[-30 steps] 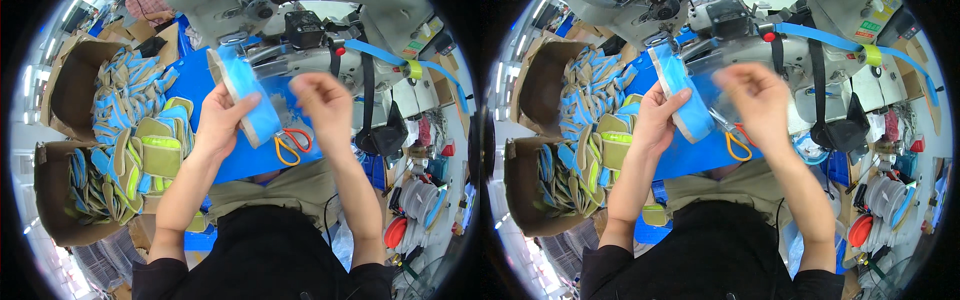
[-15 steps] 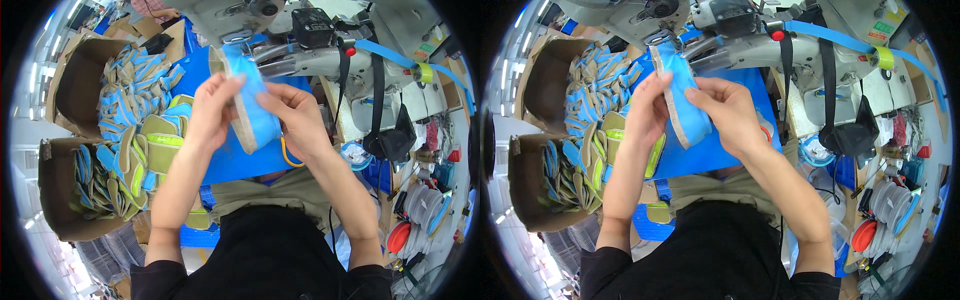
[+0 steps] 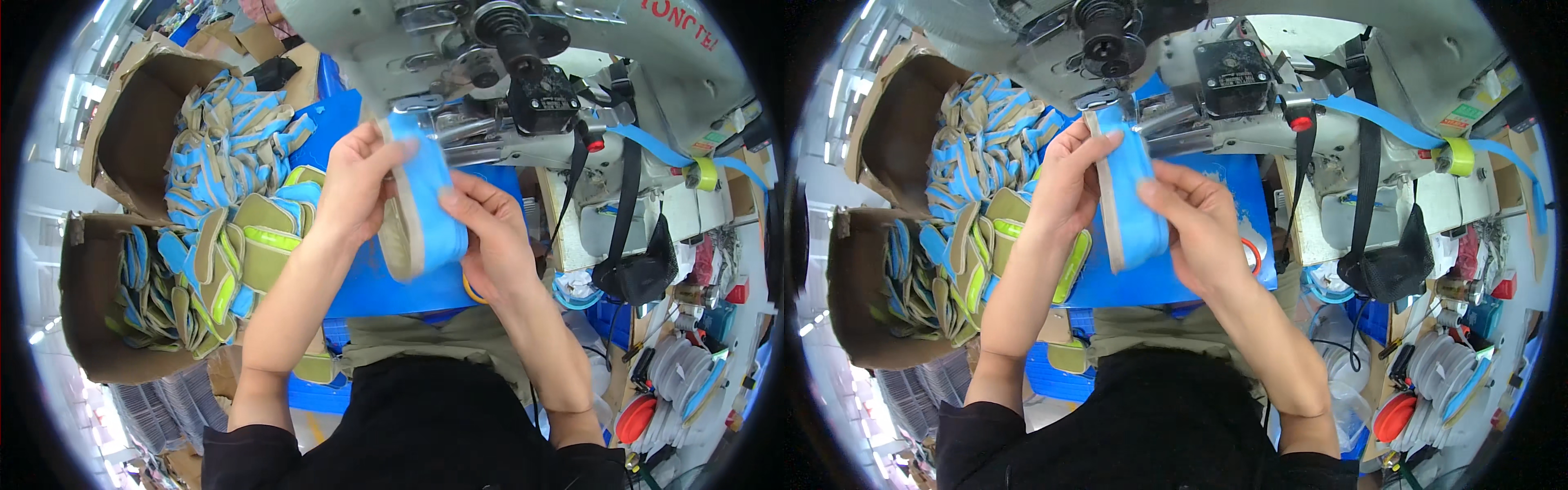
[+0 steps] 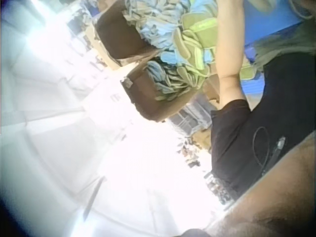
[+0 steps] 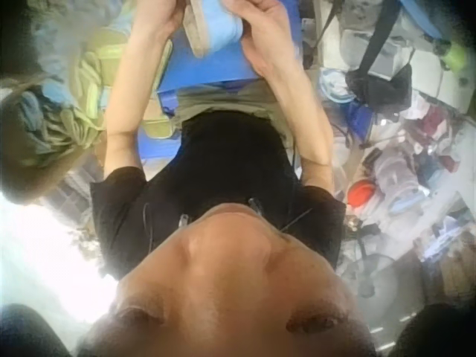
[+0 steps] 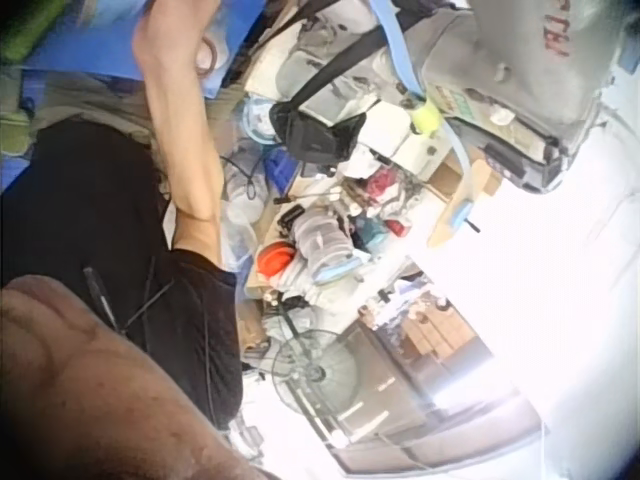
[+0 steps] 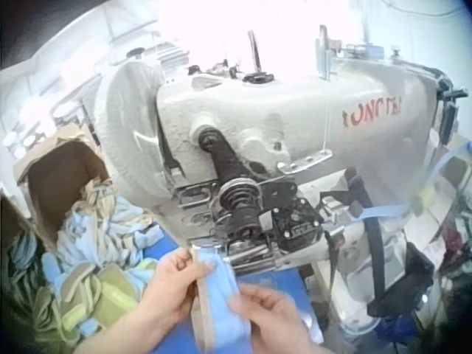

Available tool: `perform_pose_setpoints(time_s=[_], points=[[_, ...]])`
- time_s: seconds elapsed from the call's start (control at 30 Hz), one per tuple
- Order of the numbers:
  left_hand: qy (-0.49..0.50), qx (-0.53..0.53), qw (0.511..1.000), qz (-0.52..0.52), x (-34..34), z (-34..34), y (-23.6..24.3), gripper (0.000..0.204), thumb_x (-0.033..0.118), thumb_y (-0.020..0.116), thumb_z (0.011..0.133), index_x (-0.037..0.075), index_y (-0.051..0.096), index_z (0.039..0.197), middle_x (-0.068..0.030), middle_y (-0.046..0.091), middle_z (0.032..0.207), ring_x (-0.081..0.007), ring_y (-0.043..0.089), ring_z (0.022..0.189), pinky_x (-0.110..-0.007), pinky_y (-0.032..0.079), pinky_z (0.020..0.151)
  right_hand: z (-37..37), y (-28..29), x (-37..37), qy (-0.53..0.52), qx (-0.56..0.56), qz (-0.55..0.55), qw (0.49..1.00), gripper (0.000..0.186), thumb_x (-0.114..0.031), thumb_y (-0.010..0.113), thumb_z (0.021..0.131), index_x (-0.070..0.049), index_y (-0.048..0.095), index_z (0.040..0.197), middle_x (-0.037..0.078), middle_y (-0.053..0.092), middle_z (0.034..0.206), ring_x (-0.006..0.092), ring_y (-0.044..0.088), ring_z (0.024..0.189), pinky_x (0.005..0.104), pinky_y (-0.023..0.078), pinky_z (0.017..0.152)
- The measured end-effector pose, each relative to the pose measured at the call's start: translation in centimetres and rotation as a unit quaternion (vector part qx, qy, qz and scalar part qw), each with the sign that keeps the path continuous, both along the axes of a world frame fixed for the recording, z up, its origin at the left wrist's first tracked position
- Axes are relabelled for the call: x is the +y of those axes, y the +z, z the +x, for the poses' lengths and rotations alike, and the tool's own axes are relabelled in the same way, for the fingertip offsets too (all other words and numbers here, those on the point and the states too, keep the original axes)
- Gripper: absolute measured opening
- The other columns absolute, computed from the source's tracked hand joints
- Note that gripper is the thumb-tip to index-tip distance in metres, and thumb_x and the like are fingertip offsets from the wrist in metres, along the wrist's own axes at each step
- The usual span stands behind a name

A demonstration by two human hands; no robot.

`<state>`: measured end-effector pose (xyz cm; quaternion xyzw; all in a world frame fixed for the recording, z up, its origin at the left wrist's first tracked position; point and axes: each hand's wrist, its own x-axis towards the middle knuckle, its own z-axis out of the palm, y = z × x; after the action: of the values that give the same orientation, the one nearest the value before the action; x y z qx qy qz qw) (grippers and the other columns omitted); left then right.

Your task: The person sews the edges of small fabric pouches using a sewing machine, then trims excess thread with scissors. They repeatedly pick up pouches from a cardboard box, align them under the needle, sew, and cut threads before placing finished items aside.

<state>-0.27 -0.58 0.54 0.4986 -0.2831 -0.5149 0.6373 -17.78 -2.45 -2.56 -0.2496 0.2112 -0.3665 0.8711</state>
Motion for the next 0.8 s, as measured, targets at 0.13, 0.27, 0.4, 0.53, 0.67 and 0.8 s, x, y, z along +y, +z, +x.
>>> perform_pose_setpoints(time_s=[0.13, 0.27, 0.4, 0.53, 0.67, 0.8], points=[[0.008, 0.006, 1.000, -0.001, -0.4, 0.2, 0.3, 0.027, 0.000, 0.066, 0.092, 0.001, 0.060, 0.119, -0.0080, 0.072, 0.104, -0.0145, 0.072, 0.085, -0.029, 0.061, 0.071, 0.7, -0.4, -0.8, 0.000, -0.016, 0.004, 1.000, 0.034, -0.008, 0.070, 0.096, 0.004, 0.065, 0.128, 0.011, 0.074, 0.112, 0.0139, 0.072, 0.095, 0.0282, 0.059, 0.082], [-0.001, 0.008, 1.000, -0.013, 0.3, -0.8, 0.4, 0.029, -0.002, 0.066, 0.091, 0.001, 0.060, 0.120, -0.0073, 0.072, 0.105, -0.0141, 0.071, 0.087, -0.029, 0.060, 0.075, 0.4, -0.4, -0.6, -0.004, -0.028, -0.012, 1.000, 0.035, -0.008, 0.069, 0.097, 0.004, 0.064, 0.129, 0.011, 0.074, 0.113, 0.0140, 0.072, 0.097, 0.0282, 0.058, 0.084], [-0.008, 0.001, 1.000, -0.020, 1.2, -1.3, 0.4, 0.031, -0.005, 0.067, 0.091, 0.001, 0.060, 0.120, -0.0070, 0.072, 0.105, -0.0137, 0.071, 0.089, -0.028, 0.059, 0.078, 0.4, 0.1, -0.1, -0.013, -0.019, -0.016, 1.000, 0.035, -0.008, 0.070, 0.097, 0.004, 0.064, 0.129, 0.011, 0.074, 0.112, 0.0140, 0.072, 0.098, 0.0283, 0.058, 0.084], [0.002, -0.027, 1.000, -0.016, 1.1, -1.4, 0.2, 0.032, -0.006, 0.067, 0.090, 0.000, 0.059, 0.120, -0.0081, 0.072, 0.105, -0.0142, 0.071, 0.090, -0.029, 0.059, 0.078, 0.8, -0.2, 0.0, -0.030, -0.011, -0.012, 0.999, 0.035, -0.008, 0.070, 0.096, 0.005, 0.064, 0.128, 0.011, 0.074, 0.111, 0.0140, 0.072, 0.097, 0.0279, 0.058, 0.083], [-0.010, -0.016, 1.000, -0.014, 0.5, -1.1, 0.7, 0.033, -0.006, 0.068, 0.089, 0.000, 0.059, 0.120, -0.0094, 0.072, 0.106, -0.0153, 0.070, 0.092, -0.029, 0.058, 0.079, 1.6, -0.3, -1.0, -0.033, -0.017, -0.027, 0.999, 0.034, -0.008, 0.071, 0.096, 0.005, 0.064, 0.127, 0.011, 0.074, 0.110, 0.0139, 0.072, 0.095, 0.0276, 0.058, 0.082], [-0.007, -0.022, 0.999, -0.023, 0.5, -1.2, 0.5, 0.035, -0.005, 0.069, 0.088, 0.000, 0.058, 0.120, -0.0101, 0.072, 0.107, -0.0157, 0.070, 0.094, -0.030, 0.058, 0.079, 1.7, -0.3, -0.9, -0.042, -0.006, -0.038, 0.998, 0.034, -0.010, 0.072, 0.096, 0.005, 0.065, 0.126, 0.011, 0.075, 0.108, 0.0134, 0.072, 0.093, 0.0274, 0.058, 0.080]])
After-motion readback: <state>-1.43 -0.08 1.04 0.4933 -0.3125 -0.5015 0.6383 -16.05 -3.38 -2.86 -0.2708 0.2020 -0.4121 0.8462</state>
